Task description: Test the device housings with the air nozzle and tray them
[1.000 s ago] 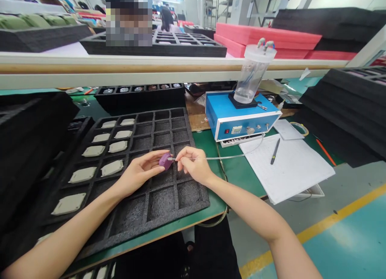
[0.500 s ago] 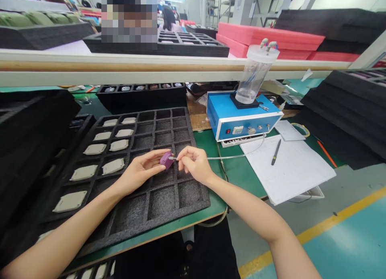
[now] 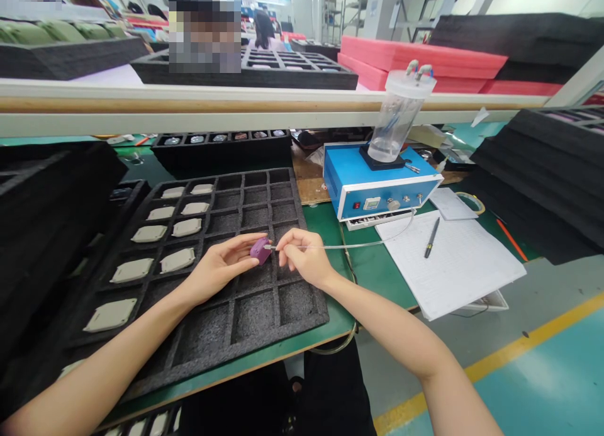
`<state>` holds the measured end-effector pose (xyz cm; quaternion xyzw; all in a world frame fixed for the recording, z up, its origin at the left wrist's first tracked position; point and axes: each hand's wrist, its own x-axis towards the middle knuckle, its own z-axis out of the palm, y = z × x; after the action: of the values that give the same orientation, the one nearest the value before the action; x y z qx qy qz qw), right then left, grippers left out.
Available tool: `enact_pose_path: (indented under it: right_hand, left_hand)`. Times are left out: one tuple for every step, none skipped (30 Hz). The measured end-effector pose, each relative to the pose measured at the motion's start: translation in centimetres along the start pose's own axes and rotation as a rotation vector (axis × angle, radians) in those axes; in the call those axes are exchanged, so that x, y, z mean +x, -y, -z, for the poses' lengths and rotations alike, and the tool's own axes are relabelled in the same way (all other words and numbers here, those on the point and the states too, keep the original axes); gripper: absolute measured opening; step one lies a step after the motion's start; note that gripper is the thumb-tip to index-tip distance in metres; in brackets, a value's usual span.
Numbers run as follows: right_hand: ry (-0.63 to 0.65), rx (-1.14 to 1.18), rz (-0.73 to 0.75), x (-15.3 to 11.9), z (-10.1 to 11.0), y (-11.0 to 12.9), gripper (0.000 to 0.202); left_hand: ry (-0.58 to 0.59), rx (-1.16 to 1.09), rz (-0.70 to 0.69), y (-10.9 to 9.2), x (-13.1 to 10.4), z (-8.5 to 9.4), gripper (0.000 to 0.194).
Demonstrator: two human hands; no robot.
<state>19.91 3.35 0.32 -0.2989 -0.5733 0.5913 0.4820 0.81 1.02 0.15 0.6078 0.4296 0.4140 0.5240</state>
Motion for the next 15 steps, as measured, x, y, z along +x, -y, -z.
enact_pose_path:
  right_hand:
    - [-0.001,-0.001,-0.001,-0.01,0.00,0.01,0.008]
    - [-0.001,0.000,-0.003,-0.02,-0.01,0.01,0.008]
    - [-0.002,0.001,-0.006,-0.04,-0.01,0.02,0.008]
    - [-0.002,0.002,-0.009,-0.06,-0.02,0.02,0.008]
    - [-0.003,0.003,-0.011,-0.08,-0.02,0.02,0.008]
    - [-0.003,0.004,-0.012,-0.10,-0.02,0.02,0.008]
    - [-0.002,0.003,-0.012,-0.12,-0.03,0.02,0.008]
    - [-0.002,0.002,-0.012,-0.13,-0.03,0.01,0.008]
    - [-0.001,0.001,-0.011,-0.14,-0.03,0.01,0.008]
    - [0.000,0.000,-0.011,-0.15,-0.03,0.01,0.008]
    - [0.000,-0.003,-0.011,-0.15,-0.03,0.02,0.008]
    - [0.001,-0.005,-0.011,-0.14,-0.03,0.02,0.008]
    - [0.000,-0.006,-0.012,-0.14,-0.02,0.02,0.008]
    - [0.001,-0.006,-0.013,-0.13,-0.01,0.03,0.008]
    - [0.000,-0.006,-0.014,-0.11,0.00,0.03,0.008]
  left_hand:
    - [0.000,-0.001,0.000,0.02,0.02,-0.01,0.048]
    - [0.001,-0.001,-0.001,0.04,0.03,0.00,0.048]
    - [0.002,-0.002,-0.002,0.07,0.04,0.01,0.048]
    - [0.002,-0.002,-0.002,0.09,0.05,0.03,0.048]
    - [0.001,-0.003,-0.002,0.11,0.04,0.06,0.048]
    - [0.001,-0.004,-0.003,0.12,0.03,0.08,0.048]
    - [0.002,-0.005,-0.004,0.13,0.01,0.10,0.047]
    - [0.002,-0.006,-0.006,0.13,-0.01,0.11,0.047]
    - [0.002,-0.006,-0.007,0.12,-0.03,0.11,0.047]
    - [0.002,-0.005,-0.008,0.11,-0.05,0.11,0.048]
    - [0.001,-0.003,-0.007,0.09,-0.07,0.10,0.048]
    - [-0.002,0.000,-0.005,0.07,-0.08,0.08,0.048]
    - [-0.006,0.005,-0.001,0.06,-0.08,0.06,0.048]
    - [-0.008,0.009,0.002,0.05,-0.07,0.04,0.048]
    - [-0.010,0.012,0.004,0.05,-0.06,0.02,0.048]
